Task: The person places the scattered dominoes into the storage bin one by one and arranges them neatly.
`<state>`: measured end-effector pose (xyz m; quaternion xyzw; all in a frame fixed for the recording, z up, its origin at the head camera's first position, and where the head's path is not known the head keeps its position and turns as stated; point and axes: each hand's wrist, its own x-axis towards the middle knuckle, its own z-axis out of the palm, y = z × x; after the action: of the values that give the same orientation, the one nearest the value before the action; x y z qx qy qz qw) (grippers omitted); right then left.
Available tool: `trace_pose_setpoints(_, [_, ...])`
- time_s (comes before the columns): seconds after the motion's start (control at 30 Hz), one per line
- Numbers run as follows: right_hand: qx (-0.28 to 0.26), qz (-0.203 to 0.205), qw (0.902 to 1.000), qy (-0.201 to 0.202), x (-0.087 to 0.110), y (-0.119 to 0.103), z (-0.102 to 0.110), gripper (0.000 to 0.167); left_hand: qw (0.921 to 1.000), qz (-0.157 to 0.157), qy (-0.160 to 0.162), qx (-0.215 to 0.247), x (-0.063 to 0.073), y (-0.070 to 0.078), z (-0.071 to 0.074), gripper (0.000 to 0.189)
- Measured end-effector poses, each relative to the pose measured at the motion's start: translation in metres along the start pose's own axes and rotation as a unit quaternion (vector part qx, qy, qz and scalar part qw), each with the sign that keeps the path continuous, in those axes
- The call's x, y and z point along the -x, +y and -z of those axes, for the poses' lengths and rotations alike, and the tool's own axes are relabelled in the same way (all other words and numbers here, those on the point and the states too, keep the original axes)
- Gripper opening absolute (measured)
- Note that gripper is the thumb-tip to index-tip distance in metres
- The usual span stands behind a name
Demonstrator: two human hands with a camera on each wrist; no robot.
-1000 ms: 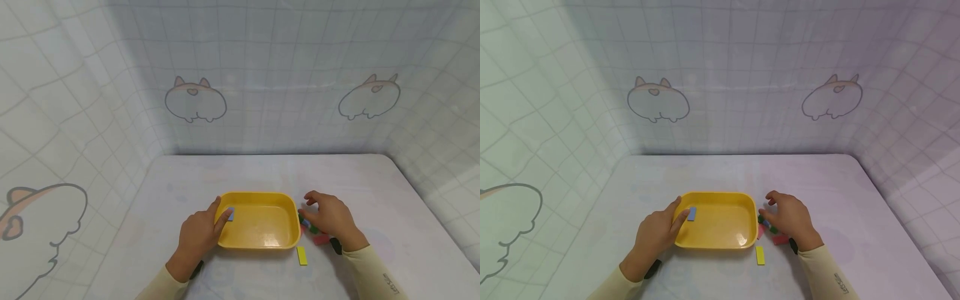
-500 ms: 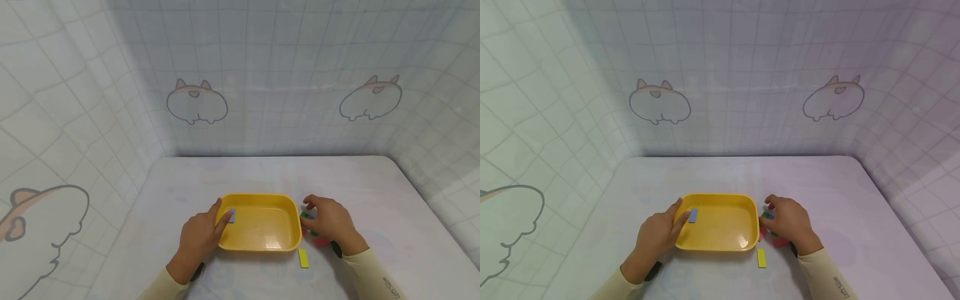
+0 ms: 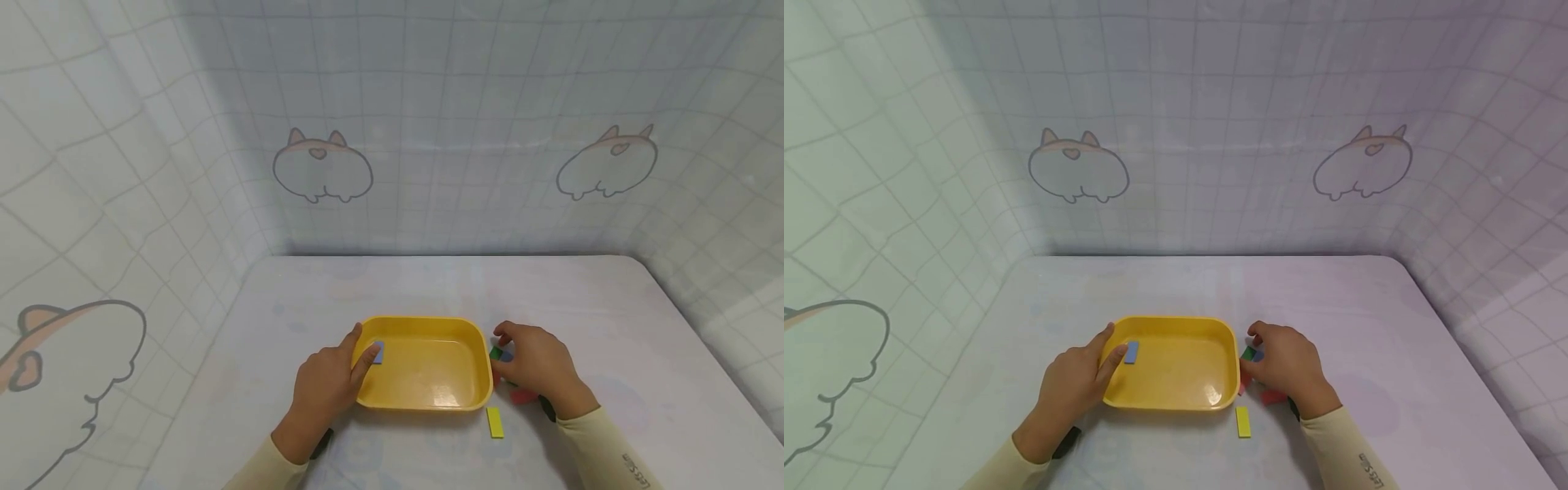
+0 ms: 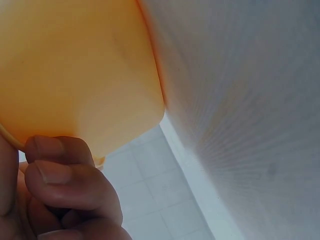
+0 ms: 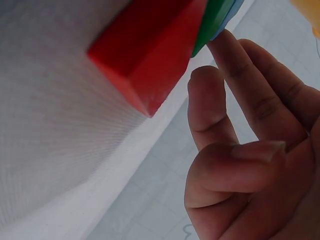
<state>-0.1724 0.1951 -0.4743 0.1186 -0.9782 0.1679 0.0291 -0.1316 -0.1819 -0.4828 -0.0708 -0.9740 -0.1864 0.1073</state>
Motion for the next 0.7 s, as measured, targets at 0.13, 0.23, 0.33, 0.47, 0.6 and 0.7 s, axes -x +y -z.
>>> trace_pose_setpoints(0.13, [0.001, -0.001, 1.0000, -0.004, -0.0017, 0.0027, 0.0002, 0.050, 1.0000, 0.001, 0.000, -0.002, -0.0017, 0.0023, 0.0012, 0.078])
trace_pose_setpoints(0.23, [0.001, -0.003, 0.9999, -0.013, -0.0019, 0.0042, 0.0007, 0.051, 1.0000, 0.007, -0.006, -0.002, -0.0016, 0.0041, 0.0021, 0.079])
trace_pose_setpoints(0.33, [0.003, -0.003, 0.9998, -0.018, -0.0019, 0.0051, 0.0015, 0.051, 0.9998, 0.016, -0.014, -0.003, -0.0008, 0.0056, 0.0026, 0.080])
trace_pose_setpoints(0.47, [0.005, 0.003, 0.9999, -0.015, -0.0035, 0.0066, 0.0026, 0.052, 0.9998, 0.018, -0.010, -0.003, -0.0010, 0.0074, 0.0024, 0.080])
trace_pose_setpoints(0.6, [0.004, 0.007, 0.9999, -0.011, -0.0057, 0.0086, 0.0036, 0.053, 0.9999, 0.013, 0.000, -0.003, -0.0017, 0.0091, 0.0029, 0.079])
trace_pose_setpoints(0.7, [0.006, 0.004, 0.9999, -0.011, -0.0062, 0.0095, 0.0035, 0.054, 0.9999, 0.011, 0.005, -0.002, -0.0016, 0.0100, 0.0033, 0.078])
